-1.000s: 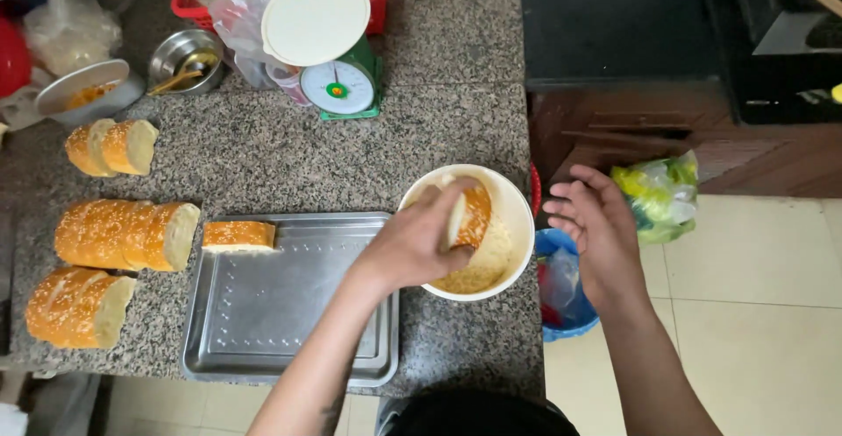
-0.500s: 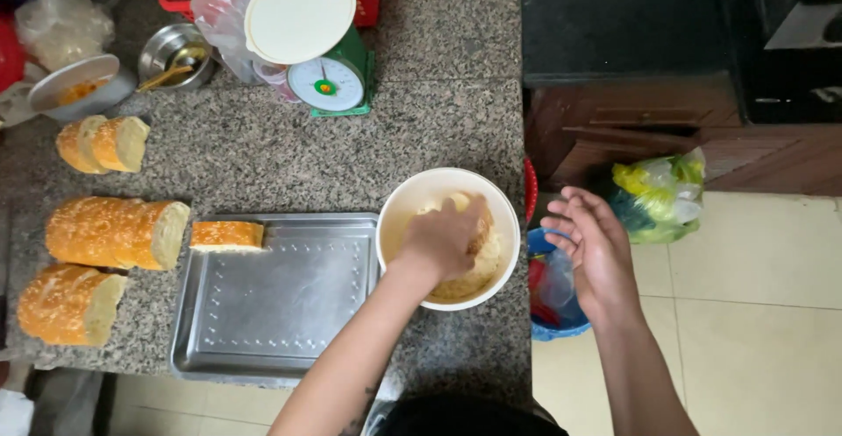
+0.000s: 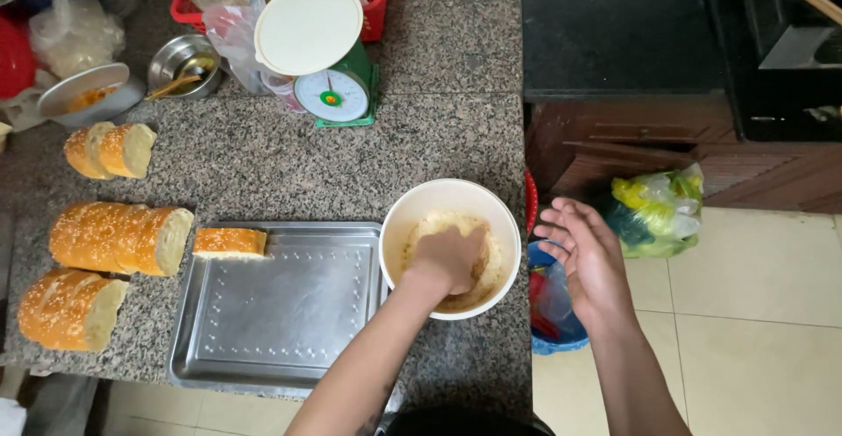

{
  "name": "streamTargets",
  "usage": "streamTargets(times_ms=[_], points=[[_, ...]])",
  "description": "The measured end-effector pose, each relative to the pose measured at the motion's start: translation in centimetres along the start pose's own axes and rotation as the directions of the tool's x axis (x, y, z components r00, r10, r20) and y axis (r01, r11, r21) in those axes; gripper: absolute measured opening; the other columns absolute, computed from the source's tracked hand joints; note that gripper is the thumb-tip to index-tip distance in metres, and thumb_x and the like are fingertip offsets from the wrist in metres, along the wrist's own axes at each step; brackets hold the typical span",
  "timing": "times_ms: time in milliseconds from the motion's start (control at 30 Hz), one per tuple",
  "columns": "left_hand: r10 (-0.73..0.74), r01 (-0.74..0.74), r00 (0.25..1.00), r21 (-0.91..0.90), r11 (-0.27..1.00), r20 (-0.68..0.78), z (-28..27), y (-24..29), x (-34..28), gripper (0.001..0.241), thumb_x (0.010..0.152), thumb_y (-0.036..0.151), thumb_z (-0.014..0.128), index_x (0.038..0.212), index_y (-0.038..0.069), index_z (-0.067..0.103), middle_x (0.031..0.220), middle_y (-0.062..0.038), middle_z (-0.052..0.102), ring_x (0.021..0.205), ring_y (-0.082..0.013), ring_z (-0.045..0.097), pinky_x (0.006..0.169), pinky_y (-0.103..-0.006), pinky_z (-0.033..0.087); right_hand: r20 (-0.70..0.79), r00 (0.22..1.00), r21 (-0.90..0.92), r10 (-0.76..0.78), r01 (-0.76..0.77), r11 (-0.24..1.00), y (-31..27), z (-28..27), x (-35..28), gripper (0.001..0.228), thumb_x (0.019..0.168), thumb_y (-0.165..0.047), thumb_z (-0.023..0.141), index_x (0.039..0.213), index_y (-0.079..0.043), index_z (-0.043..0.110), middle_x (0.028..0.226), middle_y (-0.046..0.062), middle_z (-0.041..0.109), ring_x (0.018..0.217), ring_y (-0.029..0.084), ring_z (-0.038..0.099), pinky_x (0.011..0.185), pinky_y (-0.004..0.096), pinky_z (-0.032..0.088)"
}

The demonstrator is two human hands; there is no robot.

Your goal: Apply filling or butter to bread slices and arrange them on a metal tray.

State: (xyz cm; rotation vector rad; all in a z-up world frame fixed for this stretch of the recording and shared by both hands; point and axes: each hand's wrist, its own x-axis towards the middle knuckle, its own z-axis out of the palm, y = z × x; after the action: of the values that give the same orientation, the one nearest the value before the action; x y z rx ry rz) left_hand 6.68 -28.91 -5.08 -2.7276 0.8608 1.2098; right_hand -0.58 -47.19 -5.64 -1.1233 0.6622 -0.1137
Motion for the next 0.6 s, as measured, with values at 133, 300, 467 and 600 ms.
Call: streamTargets(times_ms=[133, 300, 467, 600], points=[[0.015, -0.023, 0.995, -0.071, 0.997, -0.101, -3.1, 0.7, -3.4, 0.062, 0.088, 0.025, 0.072, 0.141, 0.011, 0.043, 0.123, -0.023, 0.060, 0.113, -0.0426, 0.066, 0.091, -0.0563, 0.054, 0.010, 1.000, -0.012, -0.013, 0.013, 1.000, -0.6, 0.4, -0.5, 0.026, 0.105, -0.022, 0.055, 0.127, -0.008, 0.060, 0.112, 0.013, 0.069, 0.095, 0.026, 0.071, 0.083, 0.038, 0.056], [-0.003, 0.000, 0.997, -0.053, 0.999, -0.071, -1.8, 1.0, -2.2, 0.068, 0.087, 0.029, 0.071, 0.144, 0.012, 0.038, 0.128, -0.020, 0.056, 0.118, -0.0458, 0.062, 0.096, -0.0575, 0.051, 0.025, 1.000, -0.007, 0.000, 0.000, 1.000, -0.4, 1.3, -0.5, 0.023, 0.106, -0.020, 0.054, 0.125, -0.009, 0.061, 0.109, 0.010, 0.070, 0.093, 0.023, 0.071, 0.083, 0.035, 0.056], [0.009, -0.029, 0.985, -0.113, 0.993, -0.172, -2.4, -0.4, -4.1, 0.069, 0.086, 0.027, 0.072, 0.145, 0.017, 0.038, 0.120, -0.020, 0.059, 0.112, -0.0462, 0.065, 0.091, -0.0579, 0.053, 0.016, 0.999, -0.003, -0.035, 0.035, 0.999, -1.4, 1.7, -0.8, 0.024, 0.106, -0.022, 0.055, 0.124, -0.008, 0.061, 0.109, 0.011, 0.070, 0.093, 0.023, 0.070, 0.083, 0.035, 0.056], [0.050, -0.371, 0.886, -0.639, 0.674, -0.462, -4.3, -3.3, -10.1, 0.082, 0.075, 0.015, 0.072, 0.150, 0.023, 0.040, 0.127, -0.027, 0.063, 0.119, -0.0497, 0.061, 0.099, -0.0580, 0.050, 0.036, 0.995, -0.060, -0.098, 0.100, 0.993, -1.9, 2.0, -1.3, 0.025, 0.107, -0.022, 0.053, 0.124, -0.006, 0.060, 0.109, 0.010, 0.070, 0.094, 0.020, 0.069, 0.083, 0.030, 0.055]])
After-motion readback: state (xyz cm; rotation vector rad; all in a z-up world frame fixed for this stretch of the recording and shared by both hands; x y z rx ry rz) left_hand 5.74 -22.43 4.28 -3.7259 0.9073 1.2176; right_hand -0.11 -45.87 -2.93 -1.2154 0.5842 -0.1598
